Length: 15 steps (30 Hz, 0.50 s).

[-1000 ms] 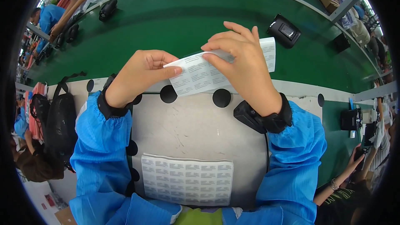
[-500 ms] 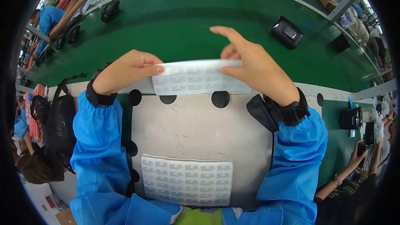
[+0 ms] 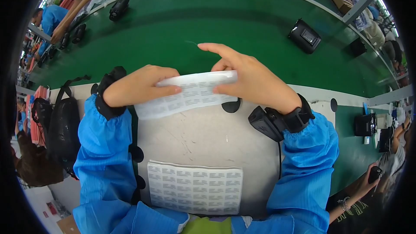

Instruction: The person peels a film from a black electronic device, sets it aside, and folds a sheet of labels. They then repeat the process of peeling film from devices and folding label sheets.

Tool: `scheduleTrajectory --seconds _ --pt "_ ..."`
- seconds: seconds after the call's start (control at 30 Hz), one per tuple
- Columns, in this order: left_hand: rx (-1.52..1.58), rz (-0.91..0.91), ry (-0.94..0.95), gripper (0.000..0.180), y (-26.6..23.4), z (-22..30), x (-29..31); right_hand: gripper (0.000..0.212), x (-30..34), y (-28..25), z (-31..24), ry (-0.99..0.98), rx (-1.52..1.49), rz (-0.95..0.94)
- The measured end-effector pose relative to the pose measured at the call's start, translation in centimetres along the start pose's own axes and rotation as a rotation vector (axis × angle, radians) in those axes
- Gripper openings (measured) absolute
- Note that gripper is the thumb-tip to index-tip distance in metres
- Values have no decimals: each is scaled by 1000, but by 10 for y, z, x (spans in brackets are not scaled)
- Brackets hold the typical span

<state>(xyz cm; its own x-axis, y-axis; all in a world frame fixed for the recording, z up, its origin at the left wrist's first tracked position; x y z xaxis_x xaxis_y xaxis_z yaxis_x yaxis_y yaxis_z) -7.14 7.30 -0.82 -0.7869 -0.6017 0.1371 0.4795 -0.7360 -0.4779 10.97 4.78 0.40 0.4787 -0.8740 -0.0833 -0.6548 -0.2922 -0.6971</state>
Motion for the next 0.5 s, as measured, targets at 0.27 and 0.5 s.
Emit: scheduleTrajectory --seconds 0.27,0.5 --pt "-137 -7 -118 38 -1 -8 1 70 0 10 8 208 -29 -186" --pt "-239 -52 -106 38 5 -10 0 69 -3 20 16 155 -80 -132"
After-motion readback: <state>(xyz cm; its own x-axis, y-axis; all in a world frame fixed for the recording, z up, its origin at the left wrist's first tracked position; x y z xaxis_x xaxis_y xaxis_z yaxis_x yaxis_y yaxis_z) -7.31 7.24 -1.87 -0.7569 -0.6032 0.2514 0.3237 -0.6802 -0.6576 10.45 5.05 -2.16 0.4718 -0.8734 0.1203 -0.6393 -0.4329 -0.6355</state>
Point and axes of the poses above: each hand's wrist, its own x-axis away from the middle knuckle, its own y-axis out of the palm, z = x × y, the point moved 5 cm from there along -x, towards the middle knuckle, and after that the axes turned 14 degrees about x, right-handed, at the moved point
